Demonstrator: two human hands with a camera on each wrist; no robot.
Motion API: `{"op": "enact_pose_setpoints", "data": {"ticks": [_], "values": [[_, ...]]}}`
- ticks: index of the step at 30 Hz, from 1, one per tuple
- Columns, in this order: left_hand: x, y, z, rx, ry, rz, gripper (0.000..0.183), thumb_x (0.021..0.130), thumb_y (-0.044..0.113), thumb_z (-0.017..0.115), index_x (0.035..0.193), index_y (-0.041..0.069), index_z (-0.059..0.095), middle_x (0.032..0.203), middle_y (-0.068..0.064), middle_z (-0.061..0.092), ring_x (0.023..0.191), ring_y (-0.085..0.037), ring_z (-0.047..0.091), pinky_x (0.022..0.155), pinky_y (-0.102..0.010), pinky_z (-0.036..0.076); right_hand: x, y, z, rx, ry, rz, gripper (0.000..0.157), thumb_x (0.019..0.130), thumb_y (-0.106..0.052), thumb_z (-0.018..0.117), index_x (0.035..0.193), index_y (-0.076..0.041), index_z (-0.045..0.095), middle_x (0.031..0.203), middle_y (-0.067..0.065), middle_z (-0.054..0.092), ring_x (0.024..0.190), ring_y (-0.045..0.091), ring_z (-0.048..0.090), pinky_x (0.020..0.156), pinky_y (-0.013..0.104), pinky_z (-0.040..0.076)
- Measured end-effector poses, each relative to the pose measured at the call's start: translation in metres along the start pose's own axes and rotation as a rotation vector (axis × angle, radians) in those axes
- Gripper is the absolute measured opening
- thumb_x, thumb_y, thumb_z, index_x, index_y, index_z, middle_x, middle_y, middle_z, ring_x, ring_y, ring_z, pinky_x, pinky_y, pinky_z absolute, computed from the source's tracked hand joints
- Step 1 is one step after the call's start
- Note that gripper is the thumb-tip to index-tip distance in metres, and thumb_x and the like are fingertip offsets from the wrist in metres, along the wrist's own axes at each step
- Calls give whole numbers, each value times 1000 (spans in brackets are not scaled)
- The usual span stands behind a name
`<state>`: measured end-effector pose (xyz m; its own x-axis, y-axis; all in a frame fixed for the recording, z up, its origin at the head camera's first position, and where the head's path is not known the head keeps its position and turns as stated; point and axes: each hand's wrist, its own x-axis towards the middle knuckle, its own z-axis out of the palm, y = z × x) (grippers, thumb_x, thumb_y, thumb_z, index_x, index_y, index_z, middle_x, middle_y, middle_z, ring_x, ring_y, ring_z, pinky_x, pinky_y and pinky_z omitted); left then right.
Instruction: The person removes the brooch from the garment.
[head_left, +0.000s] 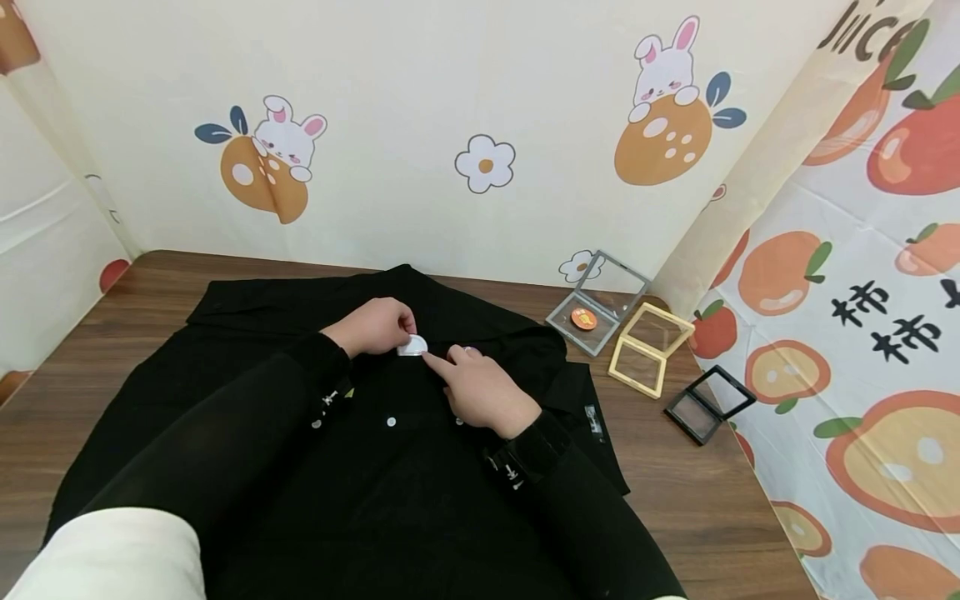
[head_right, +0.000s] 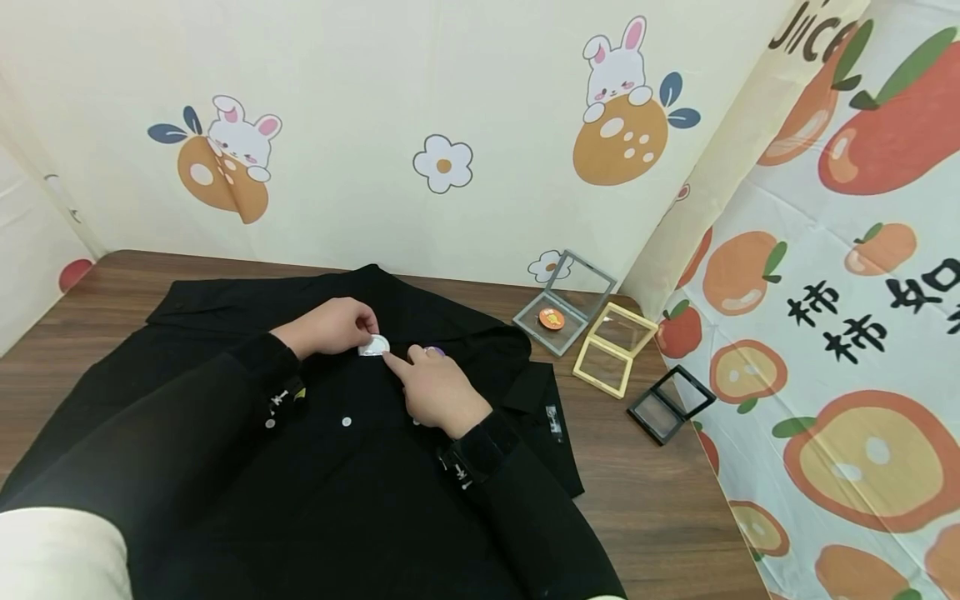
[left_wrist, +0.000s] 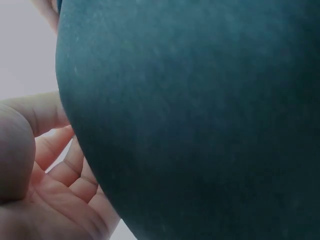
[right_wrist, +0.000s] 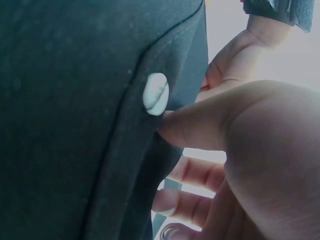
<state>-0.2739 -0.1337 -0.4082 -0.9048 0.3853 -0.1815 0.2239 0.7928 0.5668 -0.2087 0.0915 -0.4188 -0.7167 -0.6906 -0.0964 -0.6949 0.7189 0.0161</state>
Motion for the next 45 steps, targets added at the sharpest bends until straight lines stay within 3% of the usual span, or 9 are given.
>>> {"op": "enact_pose_setpoints", "data": {"ticks": [5,11,18,24,29,34,38,41,45], "values": [[-5,-3,-3,9,17,5,9,97,5,64,92,8,71,94,-6,66,80,-22,59,75,-37,49,-1,-1,0,24,-18,8,54,106,-23,59,158,-22,45,107,0,51,85,15,46,74,26,43],[-12,0,-6,1,99,12,8,97,3,62,95,7,69,92,-7,65,80,-23,59,77,-39,49,-2,-2,-1,20,-21,17,51,106,-24,58,156,-22,48,108,0,51,86,14,44,73,25,42],[-24,13,-4,-112,173,-6,4,98,7,63,98,6,67,91,-8,63,82,-23,58,76,-38,49,-7,-4,-1,7,-35,24,54,105,-26,60,157,-24,47,111,0,52,91,15,46,73,26,43],[-39,31,-4,-242,248,43,6,99,12,65,101,8,67,95,-7,65,85,-23,59,77,-37,50,-20,0,-12,111,-66,67,59,103,-31,65,157,-18,46,129,5,57,106,18,54,87,33,49],[-63,49,-8,-369,337,94,7,100,15,66,103,8,67,96,-7,66,86,-24,59,75,-39,50,-31,3,-38,335,103,93,52,102,-31,67,149,-10,55,130,6,62,107,20,61,92,37,51],[-82,69,-6,-542,389,159,7,99,11,67,100,4,65,92,-10,67,83,-26,66,71,-35,53,-42,-1,-59,581,361,75,30,103,-28,66,128,-12,66,111,-2,66,93,14,62,80,33,53],[-92,81,-4,-651,413,208,6,97,6,67,99,1,64,92,-11,67,81,-26,69,71,-31,56,-48,-7,-68,715,547,42,24,104,-22,66,124,-10,67,100,-4,65,80,10,56,68,30,50],[-98,88,-3,-685,423,241,5,97,4,68,97,2,64,92,-11,67,80,-27,70,70,-30,57,-52,-8,-72,788,620,9,27,101,-17,69,126,-8,68,100,-3,66,78,10,56,67,29,49],[-105,96,-3,-702,419,277,4,96,2,68,95,2,64,91,-11,67,79,-31,69,69,-32,58,-58,-4,-76,885,649,-29,29,98,-13,73,126,-9,69,99,-2,68,78,13,58,67,31,49]]}}
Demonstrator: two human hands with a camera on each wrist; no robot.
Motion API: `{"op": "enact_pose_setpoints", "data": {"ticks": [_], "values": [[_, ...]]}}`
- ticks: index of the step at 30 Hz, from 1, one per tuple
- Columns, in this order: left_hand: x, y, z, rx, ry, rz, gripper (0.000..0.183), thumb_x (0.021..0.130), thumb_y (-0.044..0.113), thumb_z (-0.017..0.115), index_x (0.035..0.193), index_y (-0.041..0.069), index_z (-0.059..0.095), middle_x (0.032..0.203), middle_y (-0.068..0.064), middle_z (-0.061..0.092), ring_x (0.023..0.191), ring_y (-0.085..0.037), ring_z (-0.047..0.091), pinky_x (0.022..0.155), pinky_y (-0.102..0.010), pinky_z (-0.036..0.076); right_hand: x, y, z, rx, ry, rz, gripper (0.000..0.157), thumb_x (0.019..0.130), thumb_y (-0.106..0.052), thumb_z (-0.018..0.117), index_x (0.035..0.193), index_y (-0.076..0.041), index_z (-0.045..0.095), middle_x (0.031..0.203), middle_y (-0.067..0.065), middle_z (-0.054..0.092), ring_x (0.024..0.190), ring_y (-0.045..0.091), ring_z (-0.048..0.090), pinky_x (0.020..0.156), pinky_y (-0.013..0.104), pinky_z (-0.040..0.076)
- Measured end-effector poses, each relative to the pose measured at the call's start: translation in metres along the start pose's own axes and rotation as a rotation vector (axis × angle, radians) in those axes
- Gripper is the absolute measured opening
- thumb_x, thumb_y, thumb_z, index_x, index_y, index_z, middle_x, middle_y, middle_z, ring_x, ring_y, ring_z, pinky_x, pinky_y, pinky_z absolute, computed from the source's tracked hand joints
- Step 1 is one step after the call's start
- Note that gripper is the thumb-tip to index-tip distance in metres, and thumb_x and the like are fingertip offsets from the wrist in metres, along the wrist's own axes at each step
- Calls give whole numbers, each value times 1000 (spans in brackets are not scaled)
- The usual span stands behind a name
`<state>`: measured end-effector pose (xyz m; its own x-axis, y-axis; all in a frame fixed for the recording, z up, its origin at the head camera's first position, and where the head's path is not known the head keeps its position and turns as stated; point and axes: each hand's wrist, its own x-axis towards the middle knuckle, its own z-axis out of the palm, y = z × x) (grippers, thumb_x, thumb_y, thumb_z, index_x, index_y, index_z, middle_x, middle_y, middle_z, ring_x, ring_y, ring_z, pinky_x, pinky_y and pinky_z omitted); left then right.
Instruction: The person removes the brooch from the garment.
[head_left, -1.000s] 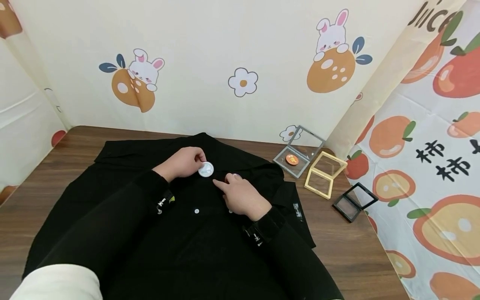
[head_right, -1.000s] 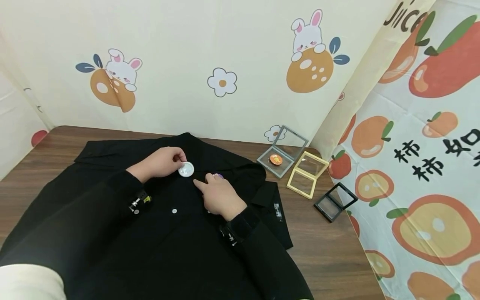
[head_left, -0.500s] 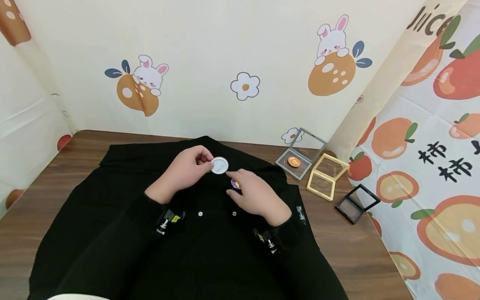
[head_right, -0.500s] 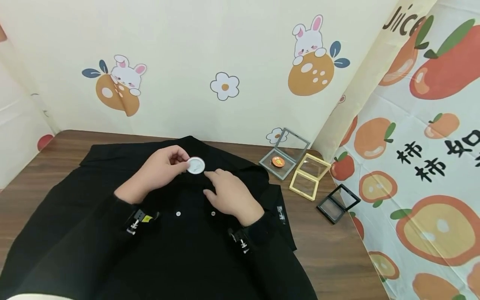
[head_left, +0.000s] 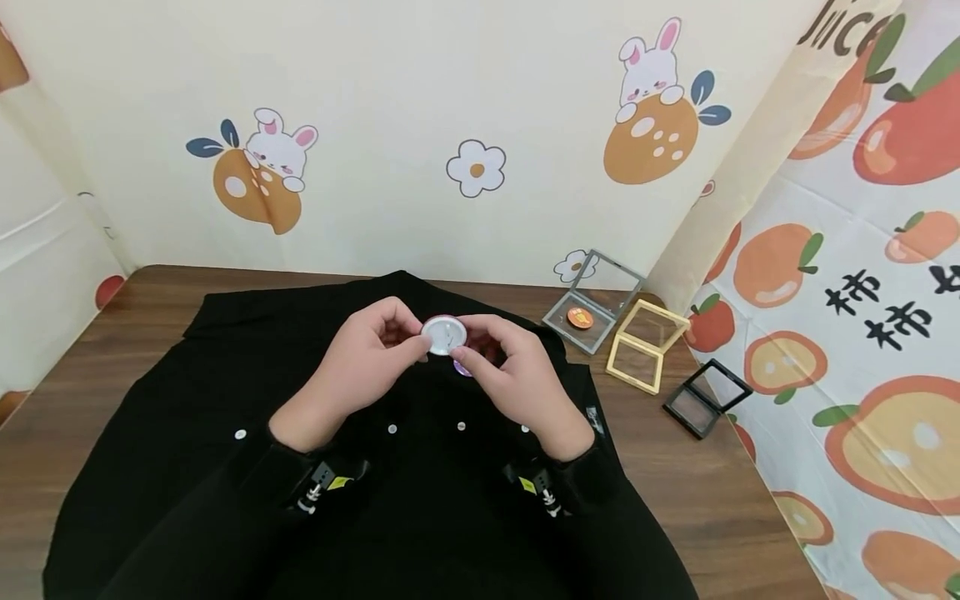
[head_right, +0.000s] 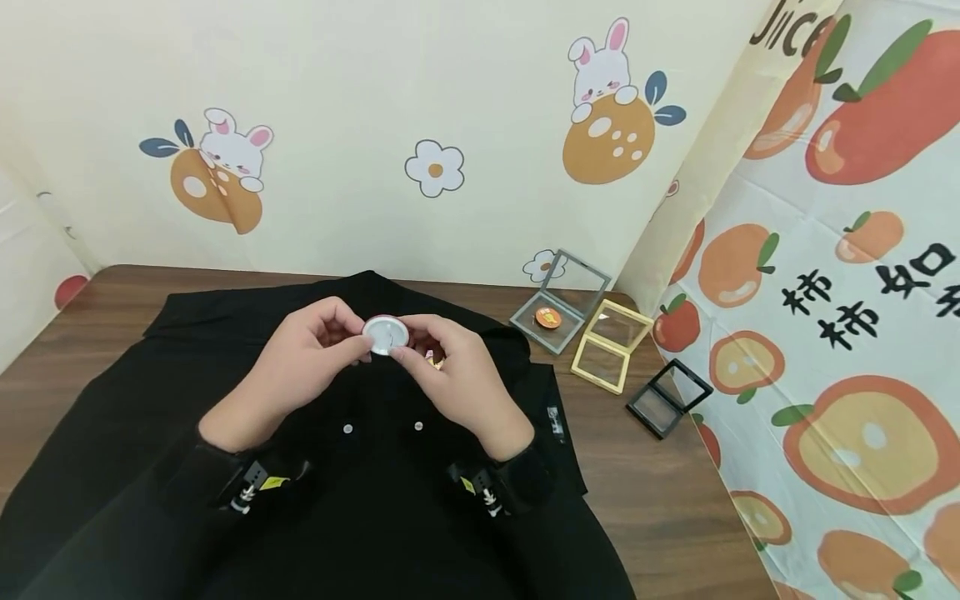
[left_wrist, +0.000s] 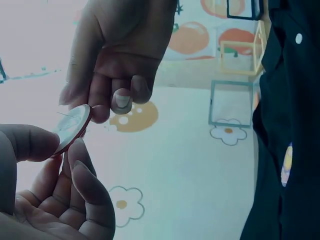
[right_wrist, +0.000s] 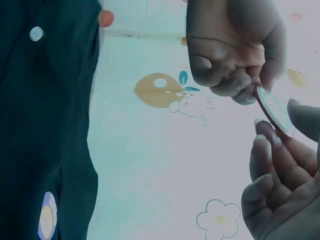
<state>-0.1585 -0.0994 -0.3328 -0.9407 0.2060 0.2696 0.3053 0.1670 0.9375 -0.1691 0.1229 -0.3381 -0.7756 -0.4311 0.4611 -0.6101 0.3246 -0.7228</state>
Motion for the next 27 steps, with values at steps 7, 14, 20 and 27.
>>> {"op": "enact_pose_setpoints", "data": {"ticks": [7,14,20,27], "values": [[-9,10,1,42,-18,61,4,96,5,70,97,4,66,90,-7,66,75,-24,65,65,-30,55,-1,-2,-4,66,9,-15,22,97,-13,75,119,-10,73,95,-3,67,78,17,57,66,35,48],[-14,16,5,50,-24,102,3,96,6,70,98,5,66,89,-5,66,73,-23,63,65,-30,53,-2,-1,-5,109,27,-56,15,97,-6,73,111,-7,73,92,-1,66,78,19,56,67,30,47],[-16,18,7,55,-24,112,4,96,7,71,97,7,67,89,-4,66,74,-22,63,66,-31,53,-4,0,-4,148,19,-102,16,94,-3,74,109,-6,72,89,0,63,77,19,54,66,33,46],[-17,19,10,66,-17,143,3,96,6,70,98,6,67,90,-2,66,74,-21,63,66,-31,53,-4,-1,-3,219,32,-105,13,94,1,71,106,-4,71,87,2,63,72,21,54,62,31,45]]}}
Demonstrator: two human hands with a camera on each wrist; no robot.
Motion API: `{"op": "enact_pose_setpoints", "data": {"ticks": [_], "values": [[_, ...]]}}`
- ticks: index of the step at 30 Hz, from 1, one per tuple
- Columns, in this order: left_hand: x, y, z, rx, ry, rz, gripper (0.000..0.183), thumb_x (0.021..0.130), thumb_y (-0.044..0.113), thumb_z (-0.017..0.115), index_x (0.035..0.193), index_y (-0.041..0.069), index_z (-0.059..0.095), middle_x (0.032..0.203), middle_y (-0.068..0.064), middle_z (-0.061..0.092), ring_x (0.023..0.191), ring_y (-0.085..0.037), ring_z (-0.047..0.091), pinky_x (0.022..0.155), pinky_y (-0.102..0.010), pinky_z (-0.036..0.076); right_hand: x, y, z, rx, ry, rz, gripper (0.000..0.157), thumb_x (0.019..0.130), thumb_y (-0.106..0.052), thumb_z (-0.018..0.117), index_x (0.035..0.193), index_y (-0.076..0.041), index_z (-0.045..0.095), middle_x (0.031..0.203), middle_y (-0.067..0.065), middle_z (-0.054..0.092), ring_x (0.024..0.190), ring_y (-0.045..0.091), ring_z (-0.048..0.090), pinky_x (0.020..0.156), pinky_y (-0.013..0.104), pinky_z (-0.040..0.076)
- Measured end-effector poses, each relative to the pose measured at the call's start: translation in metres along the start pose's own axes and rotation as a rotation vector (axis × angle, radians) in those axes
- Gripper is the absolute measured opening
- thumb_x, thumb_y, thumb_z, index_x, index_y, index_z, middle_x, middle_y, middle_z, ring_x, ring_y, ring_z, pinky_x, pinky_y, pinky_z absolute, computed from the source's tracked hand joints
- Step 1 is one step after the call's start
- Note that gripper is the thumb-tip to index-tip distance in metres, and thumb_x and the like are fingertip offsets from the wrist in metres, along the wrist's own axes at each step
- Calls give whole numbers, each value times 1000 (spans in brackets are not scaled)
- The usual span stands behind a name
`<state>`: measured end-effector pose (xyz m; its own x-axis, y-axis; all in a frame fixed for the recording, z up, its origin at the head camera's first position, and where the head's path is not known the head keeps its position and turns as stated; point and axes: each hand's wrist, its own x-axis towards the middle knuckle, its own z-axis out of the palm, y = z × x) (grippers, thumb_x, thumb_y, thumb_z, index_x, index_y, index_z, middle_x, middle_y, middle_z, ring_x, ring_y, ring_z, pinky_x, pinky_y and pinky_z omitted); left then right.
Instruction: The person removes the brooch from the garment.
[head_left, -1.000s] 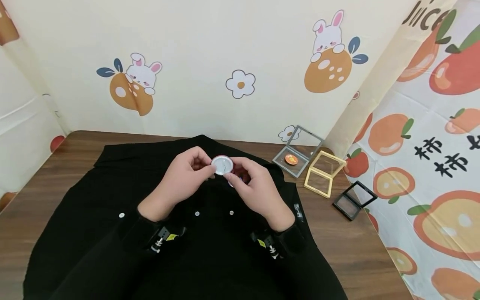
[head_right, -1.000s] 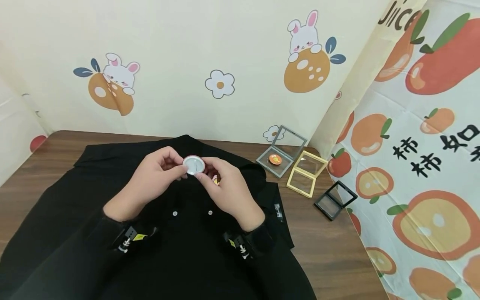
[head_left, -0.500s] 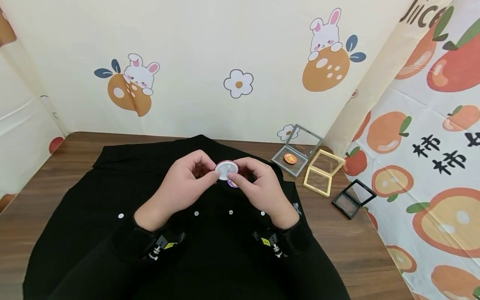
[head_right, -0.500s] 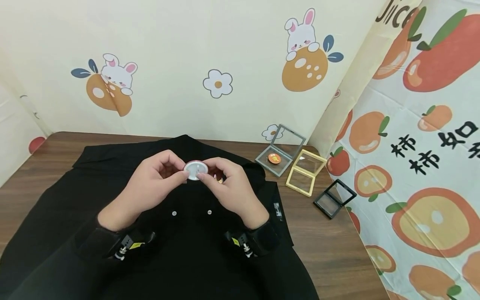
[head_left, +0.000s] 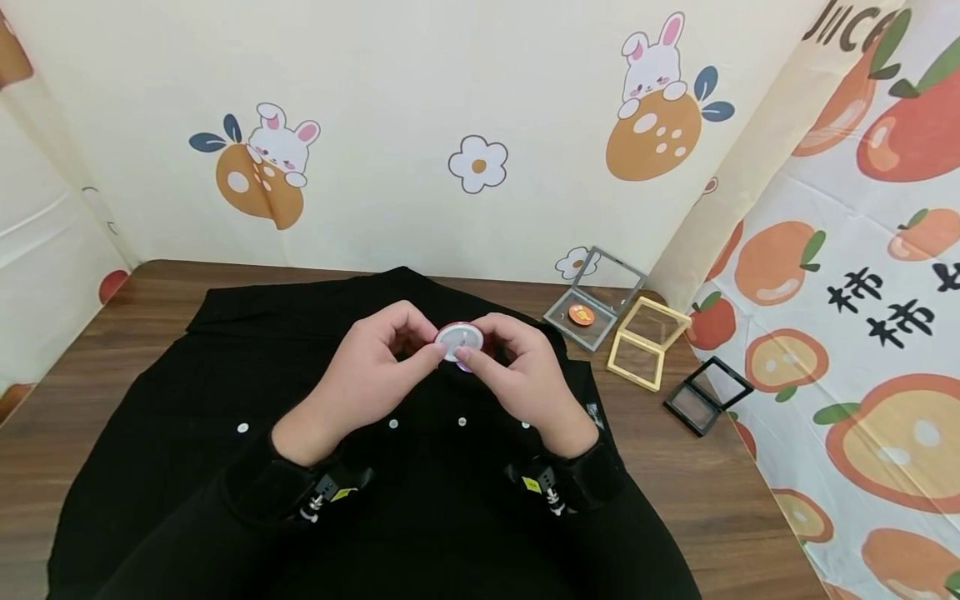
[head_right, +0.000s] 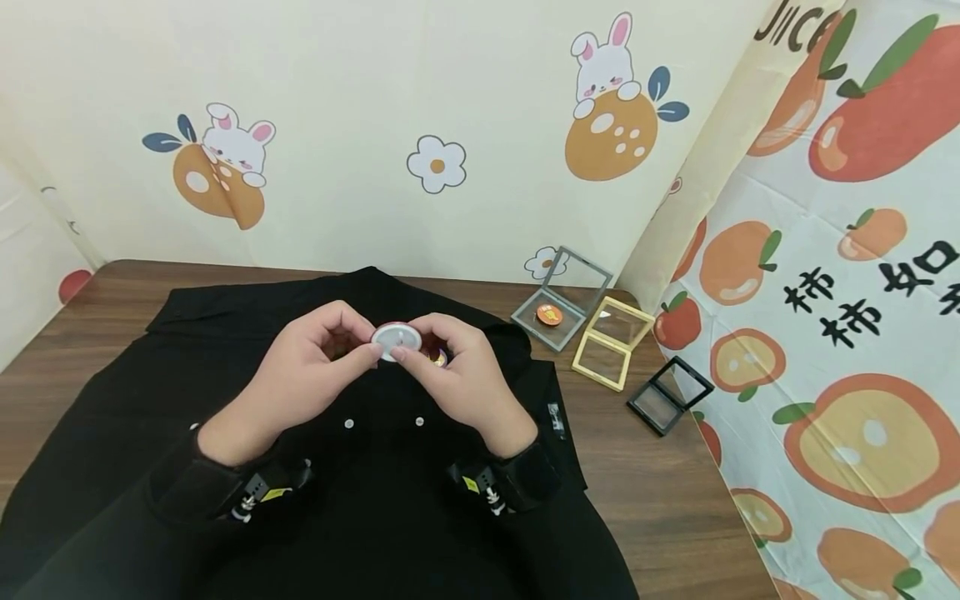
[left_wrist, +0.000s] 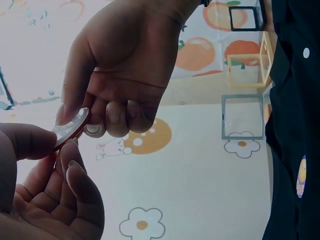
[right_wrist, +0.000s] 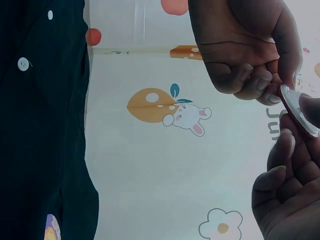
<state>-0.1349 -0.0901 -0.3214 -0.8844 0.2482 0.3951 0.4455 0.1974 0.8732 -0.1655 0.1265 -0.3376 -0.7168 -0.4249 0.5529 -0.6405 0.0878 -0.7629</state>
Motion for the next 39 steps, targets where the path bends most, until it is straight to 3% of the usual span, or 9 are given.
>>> {"op": "enact_pose_setpoints", "data": {"ticks": [10,17,23,39], "values": [[-1,0,2,53,11,69,4,96,4,71,97,8,68,88,2,66,74,-17,61,65,-31,52,1,1,4,146,13,30,9,98,-5,68,103,1,69,91,8,66,75,20,58,66,28,52],[0,-3,3,83,20,109,8,94,3,72,96,10,68,85,4,65,72,-16,59,64,-29,51,2,2,7,199,36,62,7,97,3,64,102,6,67,94,7,67,79,18,60,69,27,53],[0,-5,4,105,28,102,9,94,2,72,95,10,68,84,4,64,71,-15,59,63,-30,51,2,1,11,231,40,74,8,97,5,63,103,8,67,96,6,69,81,17,60,71,27,53],[3,-10,4,108,41,89,7,94,3,73,95,7,67,85,2,65,71,-16,61,64,-30,52,2,4,13,163,45,90,9,99,4,60,105,7,66,97,13,65,82,17,58,71,27,50]]}}
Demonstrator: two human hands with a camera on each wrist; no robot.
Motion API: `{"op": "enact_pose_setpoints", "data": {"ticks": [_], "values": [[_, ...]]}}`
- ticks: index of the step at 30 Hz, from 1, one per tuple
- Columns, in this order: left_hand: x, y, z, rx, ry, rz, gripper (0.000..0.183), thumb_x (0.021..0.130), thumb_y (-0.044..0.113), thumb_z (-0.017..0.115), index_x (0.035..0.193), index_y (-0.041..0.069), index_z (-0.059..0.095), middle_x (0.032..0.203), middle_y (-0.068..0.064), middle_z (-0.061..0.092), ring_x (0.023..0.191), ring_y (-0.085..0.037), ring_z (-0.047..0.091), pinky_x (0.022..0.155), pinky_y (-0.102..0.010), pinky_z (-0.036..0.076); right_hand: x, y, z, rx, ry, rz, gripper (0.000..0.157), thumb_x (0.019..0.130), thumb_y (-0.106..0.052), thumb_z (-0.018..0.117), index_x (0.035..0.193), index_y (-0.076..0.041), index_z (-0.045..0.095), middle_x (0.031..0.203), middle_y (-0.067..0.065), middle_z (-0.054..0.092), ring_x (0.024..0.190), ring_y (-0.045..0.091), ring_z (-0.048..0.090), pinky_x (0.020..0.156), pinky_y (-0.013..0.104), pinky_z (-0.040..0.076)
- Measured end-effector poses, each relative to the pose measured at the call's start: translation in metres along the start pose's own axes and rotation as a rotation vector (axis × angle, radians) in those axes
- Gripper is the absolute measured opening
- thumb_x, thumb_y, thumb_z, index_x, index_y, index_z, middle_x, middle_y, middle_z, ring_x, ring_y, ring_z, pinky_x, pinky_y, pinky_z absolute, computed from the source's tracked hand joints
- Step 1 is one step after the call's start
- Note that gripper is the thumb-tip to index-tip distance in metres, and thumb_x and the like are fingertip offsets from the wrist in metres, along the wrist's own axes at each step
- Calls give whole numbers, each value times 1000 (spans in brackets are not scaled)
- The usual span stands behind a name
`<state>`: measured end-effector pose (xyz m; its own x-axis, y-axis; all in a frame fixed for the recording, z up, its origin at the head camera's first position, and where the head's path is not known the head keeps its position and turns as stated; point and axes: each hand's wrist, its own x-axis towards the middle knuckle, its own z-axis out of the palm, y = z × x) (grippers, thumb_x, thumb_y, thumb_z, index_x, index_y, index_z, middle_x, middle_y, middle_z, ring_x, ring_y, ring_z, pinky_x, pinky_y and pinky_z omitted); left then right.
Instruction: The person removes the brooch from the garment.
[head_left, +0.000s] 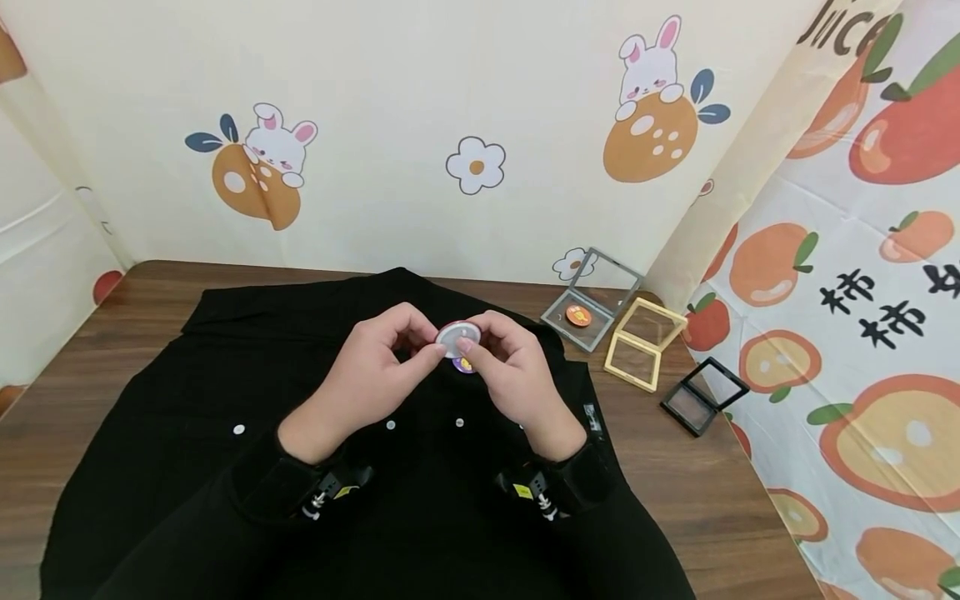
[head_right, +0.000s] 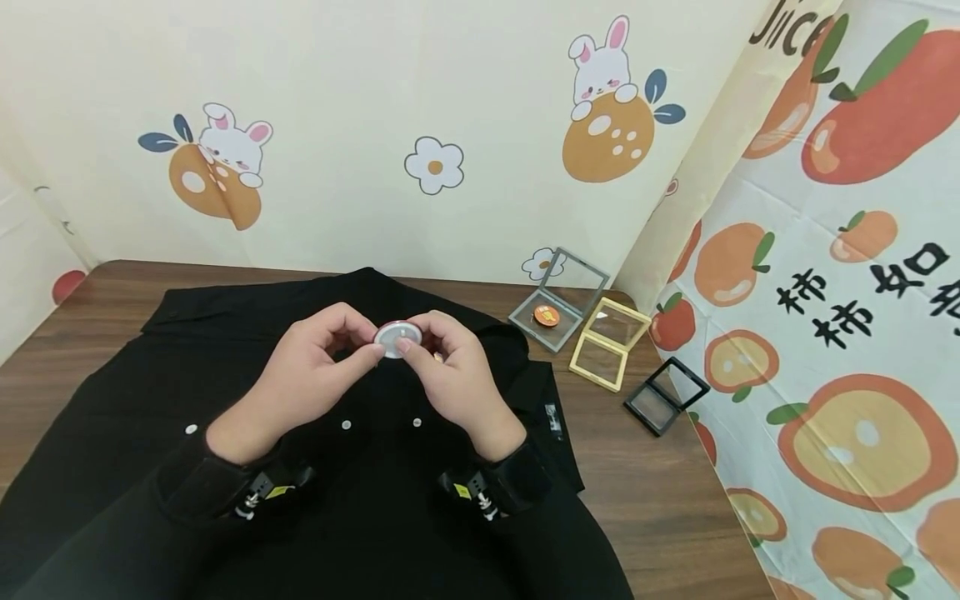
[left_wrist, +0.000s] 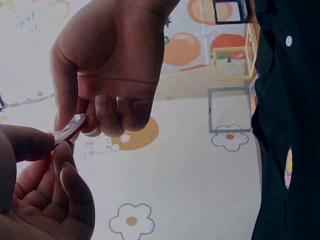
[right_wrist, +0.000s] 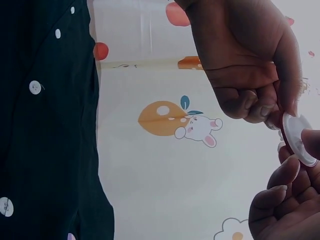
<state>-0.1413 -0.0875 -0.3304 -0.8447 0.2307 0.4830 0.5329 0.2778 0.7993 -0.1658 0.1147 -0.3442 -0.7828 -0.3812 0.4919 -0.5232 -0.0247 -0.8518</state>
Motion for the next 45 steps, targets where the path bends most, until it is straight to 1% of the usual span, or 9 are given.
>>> {"op": "enact_pose_setpoints", "data": {"ticks": [7,13,18,23,27,31,36,41,45], "values": [[0,-4,-2,-8,-7,-25,5,95,6,71,97,4,67,87,1,66,72,-17,61,65,-33,53,-1,2,3,-62,1,3,7,100,0,62,106,3,66,97,11,65,81,20,58,70,28,51],[1,-4,-5,-9,-4,-16,5,93,5,73,95,7,69,85,2,65,71,-17,60,65,-33,53,-1,2,3,-106,-1,0,8,101,-2,62,106,2,66,99,10,66,82,20,60,71,29,52],[1,-4,-6,-6,-3,-7,7,94,7,75,98,10,72,86,3,66,75,-17,59,67,-32,52,-2,3,4,-129,-3,-2,7,100,-2,63,105,1,67,99,10,66,83,20,61,72,30,53],[1,-4,-8,20,8,5,5,95,11,76,98,8,74,86,4,66,76,-15,58,68,-32,52,-2,3,5,-154,-18,-9,6,101,-3,64,105,-1,67,100,8,66,82,19,60,71,33,53],[1,-4,-8,39,19,23,5,94,12,77,96,7,75,87,5,66,76,-14,59,69,-32,52,-2,4,5,-169,-19,-31,6,101,-3,64,106,-2,67,98,7,64,78,20,60,68,34,52],[0,-4,-8,42,30,36,3,93,10,78,94,10,75,86,6,66,76,-14,59,68,-31,52,-3,7,5,-177,-21,-53,6,101,-5,64,106,-3,67,96,6,63,75,21,58,66,31,49],[-1,-4,-8,37,38,37,8,92,6,78,91,14,74,85,7,66,75,-14,58,67,-31,51,-3,10,5,-203,-26,-88,6,102,-7,64,104,-2,68,94,4,61,74,25,54,66,30,45],[-2,-3,-6,34,34,38,9,92,5,77,91,14,74,85,7,65,74,-15,58,66,-31,51,-3,8,4,-268,7,-154,5,99,-7,67,101,-3,69,91,2,63,75,21,55,66,35,47],[-2,-1,-4,30,37,35,10,92,6,78,90,15,73,84,6,65,73,-15,57,64,-31,50,-3,6,4,-283,20,-180,3,98,-5,68,101,-5,69,91,2,63,75,22,55,66,35,48]]}}
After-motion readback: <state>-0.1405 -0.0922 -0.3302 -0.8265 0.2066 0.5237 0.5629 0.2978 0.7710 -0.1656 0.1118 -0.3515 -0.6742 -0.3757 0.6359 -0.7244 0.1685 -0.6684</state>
